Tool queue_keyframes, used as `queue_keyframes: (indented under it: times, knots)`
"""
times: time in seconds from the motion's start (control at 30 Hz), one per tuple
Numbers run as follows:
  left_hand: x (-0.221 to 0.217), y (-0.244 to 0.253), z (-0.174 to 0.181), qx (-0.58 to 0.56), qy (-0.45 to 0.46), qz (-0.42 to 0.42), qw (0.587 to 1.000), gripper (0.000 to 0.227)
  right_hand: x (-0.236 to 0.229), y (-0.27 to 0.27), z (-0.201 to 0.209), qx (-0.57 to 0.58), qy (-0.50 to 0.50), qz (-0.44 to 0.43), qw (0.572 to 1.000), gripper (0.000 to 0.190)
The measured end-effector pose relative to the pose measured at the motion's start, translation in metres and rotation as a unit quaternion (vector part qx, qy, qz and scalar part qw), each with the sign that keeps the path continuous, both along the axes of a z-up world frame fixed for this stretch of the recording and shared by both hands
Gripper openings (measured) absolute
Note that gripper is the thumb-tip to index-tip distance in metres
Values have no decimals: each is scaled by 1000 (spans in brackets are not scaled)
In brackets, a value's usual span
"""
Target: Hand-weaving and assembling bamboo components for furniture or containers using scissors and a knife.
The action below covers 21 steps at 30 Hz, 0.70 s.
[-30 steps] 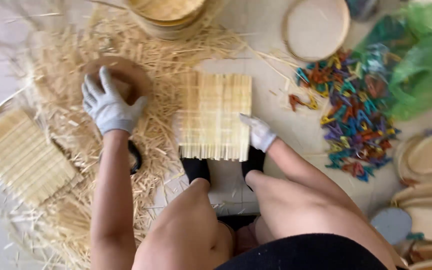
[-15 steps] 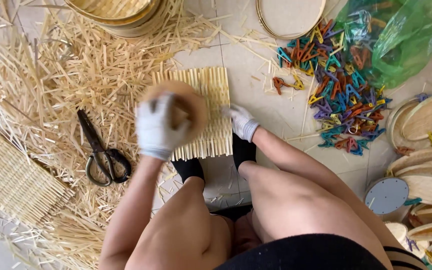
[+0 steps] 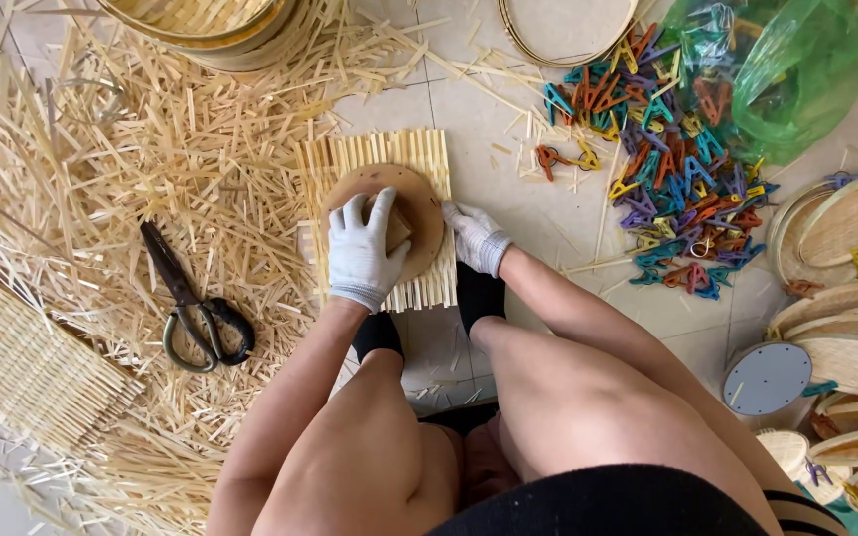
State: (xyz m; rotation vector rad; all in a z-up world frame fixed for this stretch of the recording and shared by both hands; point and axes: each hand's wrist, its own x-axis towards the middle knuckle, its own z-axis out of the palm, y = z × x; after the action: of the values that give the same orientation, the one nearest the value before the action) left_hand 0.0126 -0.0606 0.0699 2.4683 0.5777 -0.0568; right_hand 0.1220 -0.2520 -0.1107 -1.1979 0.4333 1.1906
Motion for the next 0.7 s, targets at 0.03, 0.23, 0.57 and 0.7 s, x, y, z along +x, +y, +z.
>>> queue_keyframes:
  times: [0.03,0.23,0.57,0.7]
  knots:
    - [0,0,0,0,3,-2,1000,85,0,-1,-2,-16,1,4,1000,44]
    - [0,-3,-4,15,-1,1,1000,84,2,-3,6,85,-10,34,996,46]
    - [3,-1,-3,-11,6,15,1000,85,1,0,4,12,-2,-18,1000,39]
    - [3,0,-3,-12,16,9,1000,86,3,0,12,28,16,-22,999,42]
